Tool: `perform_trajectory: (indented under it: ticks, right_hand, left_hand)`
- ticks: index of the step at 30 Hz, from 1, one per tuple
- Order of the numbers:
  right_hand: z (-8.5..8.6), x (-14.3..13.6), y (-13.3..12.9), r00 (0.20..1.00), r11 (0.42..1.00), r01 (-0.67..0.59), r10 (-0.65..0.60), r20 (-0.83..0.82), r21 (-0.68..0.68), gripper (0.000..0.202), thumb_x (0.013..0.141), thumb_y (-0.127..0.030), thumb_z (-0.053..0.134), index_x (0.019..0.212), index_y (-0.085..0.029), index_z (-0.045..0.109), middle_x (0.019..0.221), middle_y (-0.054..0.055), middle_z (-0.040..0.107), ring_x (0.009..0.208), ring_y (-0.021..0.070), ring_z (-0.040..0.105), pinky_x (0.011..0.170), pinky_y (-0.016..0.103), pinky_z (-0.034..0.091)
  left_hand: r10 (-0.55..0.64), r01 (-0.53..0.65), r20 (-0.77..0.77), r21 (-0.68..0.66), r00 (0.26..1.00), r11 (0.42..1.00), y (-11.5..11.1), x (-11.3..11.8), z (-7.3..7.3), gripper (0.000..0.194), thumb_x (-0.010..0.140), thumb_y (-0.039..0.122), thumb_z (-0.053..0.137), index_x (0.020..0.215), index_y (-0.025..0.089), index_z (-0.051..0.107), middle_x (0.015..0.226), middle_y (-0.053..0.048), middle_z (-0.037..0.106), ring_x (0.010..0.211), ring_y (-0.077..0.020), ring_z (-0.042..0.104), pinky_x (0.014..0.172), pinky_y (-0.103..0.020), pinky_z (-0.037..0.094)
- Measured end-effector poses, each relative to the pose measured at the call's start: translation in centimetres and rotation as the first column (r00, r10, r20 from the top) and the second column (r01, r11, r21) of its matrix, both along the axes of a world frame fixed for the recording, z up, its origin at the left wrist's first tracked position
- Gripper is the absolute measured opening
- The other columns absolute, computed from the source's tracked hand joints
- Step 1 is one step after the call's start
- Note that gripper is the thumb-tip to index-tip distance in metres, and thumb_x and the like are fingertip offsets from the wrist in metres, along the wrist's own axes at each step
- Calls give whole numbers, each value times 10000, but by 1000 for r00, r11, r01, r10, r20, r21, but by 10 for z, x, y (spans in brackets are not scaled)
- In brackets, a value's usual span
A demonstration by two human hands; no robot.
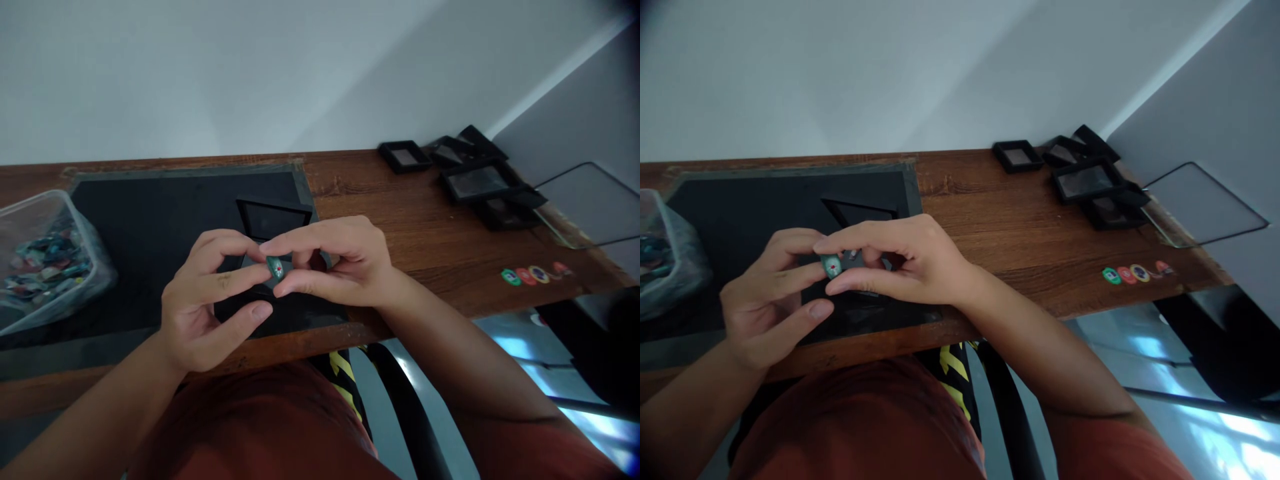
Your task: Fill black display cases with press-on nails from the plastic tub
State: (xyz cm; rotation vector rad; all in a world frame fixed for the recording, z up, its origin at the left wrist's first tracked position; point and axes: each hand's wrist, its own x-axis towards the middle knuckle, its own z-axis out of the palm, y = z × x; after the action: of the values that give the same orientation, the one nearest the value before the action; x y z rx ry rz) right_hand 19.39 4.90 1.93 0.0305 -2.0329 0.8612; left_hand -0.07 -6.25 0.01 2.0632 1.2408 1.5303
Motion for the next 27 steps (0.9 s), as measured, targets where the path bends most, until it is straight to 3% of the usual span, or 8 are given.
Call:
perform_trajectory:
  ticks: [5,14,21,27]
  right_hand:
    - [0,0,0,1000,1000,-17,17,-8,-11,288,920,-311,770,1101,-92,723,706,-73,628,573,-8,495,578,100,415]
    - [2,2,-1,999,998,18,-21,45,53,291,978,-347,705,1129,-97,697,731,-61,636,588,-3,516,592,108,425]
    - [-1,1,0,998,999,34,-36,49,31,310,911,-341,777,1110,-107,735,691,-70,645,580,-1,540,583,111,426]
    - [-2,3,2,997,999,41,-43,62,28,306,931,-334,767,1137,-109,734,676,-73,638,581,2,532,592,117,428]
  left_hand:
    - [9,-5,79,-47,997,999,0,2,2,307,818,303,789,1102,418,802,1100,-45,729,1044,-279,630,989,-497,504]
    - [-11,24,-108,117,994,993,3,-1,1,399,853,210,717,1226,349,731,1116,-48,695,1046,-257,618,931,-462,516]
    - [-35,54,-122,158,992,986,4,-2,2,351,843,140,707,1180,232,735,1094,-82,679,1044,-256,615,903,-452,510]
    - [-39,64,-139,182,990,981,5,-1,1,351,832,111,707,1166,216,736,1120,-85,696,1055,-255,620,911,-452,511]
